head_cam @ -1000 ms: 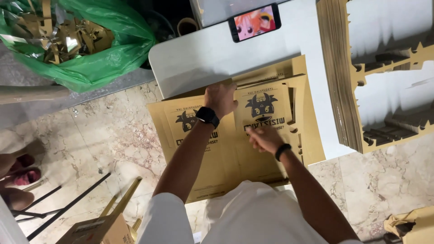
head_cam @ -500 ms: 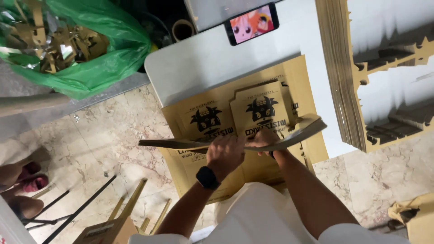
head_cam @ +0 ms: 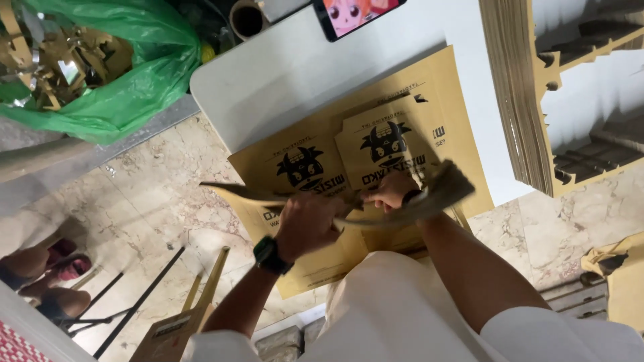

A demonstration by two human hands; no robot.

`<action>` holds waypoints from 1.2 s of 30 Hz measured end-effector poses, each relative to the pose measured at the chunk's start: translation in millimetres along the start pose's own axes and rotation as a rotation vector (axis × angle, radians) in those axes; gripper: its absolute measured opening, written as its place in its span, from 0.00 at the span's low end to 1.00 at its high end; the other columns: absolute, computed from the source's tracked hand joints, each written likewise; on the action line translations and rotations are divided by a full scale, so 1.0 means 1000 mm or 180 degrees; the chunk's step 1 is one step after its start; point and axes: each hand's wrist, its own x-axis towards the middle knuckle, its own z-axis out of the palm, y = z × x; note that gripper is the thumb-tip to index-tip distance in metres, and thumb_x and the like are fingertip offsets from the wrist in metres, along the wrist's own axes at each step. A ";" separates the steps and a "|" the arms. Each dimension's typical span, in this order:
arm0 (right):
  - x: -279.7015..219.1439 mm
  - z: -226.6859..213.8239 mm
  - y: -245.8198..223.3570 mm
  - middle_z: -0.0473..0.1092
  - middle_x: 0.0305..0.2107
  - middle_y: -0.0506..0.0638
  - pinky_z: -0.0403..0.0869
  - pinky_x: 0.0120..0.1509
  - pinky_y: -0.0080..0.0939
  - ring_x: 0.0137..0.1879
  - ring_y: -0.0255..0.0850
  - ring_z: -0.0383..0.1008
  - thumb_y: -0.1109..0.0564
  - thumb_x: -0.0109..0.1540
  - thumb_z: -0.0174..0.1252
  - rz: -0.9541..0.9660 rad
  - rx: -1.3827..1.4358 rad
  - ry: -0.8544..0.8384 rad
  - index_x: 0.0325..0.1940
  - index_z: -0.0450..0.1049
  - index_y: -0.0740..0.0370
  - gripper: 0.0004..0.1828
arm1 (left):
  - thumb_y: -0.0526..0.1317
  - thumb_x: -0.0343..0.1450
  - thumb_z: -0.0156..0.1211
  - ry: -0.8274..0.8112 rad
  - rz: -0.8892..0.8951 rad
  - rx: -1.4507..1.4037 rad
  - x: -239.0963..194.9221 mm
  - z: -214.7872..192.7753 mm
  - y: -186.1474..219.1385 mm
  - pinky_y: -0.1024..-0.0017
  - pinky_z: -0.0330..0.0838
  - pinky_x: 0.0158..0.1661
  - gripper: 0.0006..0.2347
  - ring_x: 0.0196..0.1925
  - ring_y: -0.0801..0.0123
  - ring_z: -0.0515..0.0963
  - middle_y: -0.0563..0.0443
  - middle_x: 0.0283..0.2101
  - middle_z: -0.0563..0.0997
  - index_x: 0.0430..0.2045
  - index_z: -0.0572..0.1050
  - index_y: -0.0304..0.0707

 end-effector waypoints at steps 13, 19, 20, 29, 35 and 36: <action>-0.022 0.015 0.003 0.76 0.15 0.53 0.77 0.45 0.47 0.29 0.51 0.79 0.39 0.61 0.51 -0.0872 0.0389 0.1154 0.28 0.85 0.59 0.25 | 0.39 0.69 0.48 0.2495 -0.0012 0.1460 0.016 0.017 0.075 0.73 0.69 0.22 0.08 0.16 0.69 0.68 0.60 0.16 0.60 0.17 0.67 0.53; -0.062 -0.004 -0.014 0.80 0.24 0.43 0.73 0.59 0.25 0.37 0.39 0.80 0.39 0.54 0.62 -0.0318 -0.0055 -0.0553 0.33 0.88 0.50 0.18 | 0.39 0.58 0.61 0.2346 0.0021 0.0842 0.006 0.007 0.078 0.70 0.72 0.21 0.05 0.13 0.66 0.73 0.58 0.11 0.66 0.14 0.70 0.49; -0.062 0.007 -0.020 0.80 0.24 0.43 0.73 0.59 0.25 0.37 0.39 0.80 0.39 0.54 0.62 -0.0314 -0.0043 -0.0591 0.33 0.88 0.50 0.18 | 0.39 0.58 0.61 0.2310 0.0006 0.0834 -0.001 0.012 0.073 0.70 0.72 0.21 0.05 0.13 0.66 0.73 0.58 0.11 0.66 0.14 0.70 0.49; -0.081 0.022 -0.047 0.70 0.09 0.42 0.69 0.35 0.31 0.18 0.32 0.70 0.34 0.55 0.65 0.0085 0.0000 0.0620 0.09 0.69 0.50 0.28 | 0.30 0.59 0.51 0.1752 0.0300 -0.0010 -0.071 -0.077 0.098 0.69 0.60 0.17 0.06 0.13 0.70 0.66 0.58 0.12 0.67 0.14 0.66 0.46; -0.037 0.054 -0.047 0.77 0.24 0.43 0.76 0.35 0.54 0.33 0.43 0.80 0.39 0.62 0.53 0.1468 -0.1544 0.1100 0.33 0.84 0.49 0.19 | 0.45 0.55 0.60 0.2041 -0.0336 0.1131 -0.005 0.009 0.059 0.66 0.74 0.22 0.05 0.17 0.65 0.77 0.59 0.17 0.72 0.21 0.73 0.57; -0.033 0.052 -0.026 0.71 0.14 0.38 0.77 0.36 0.48 0.23 0.37 0.74 0.38 0.59 0.56 0.0674 -0.1212 0.1096 0.25 0.82 0.44 0.17 | 0.48 0.58 0.59 0.2149 -0.0714 0.1347 0.018 0.036 0.041 0.64 0.75 0.25 0.06 0.21 0.61 0.79 0.56 0.19 0.73 0.25 0.75 0.57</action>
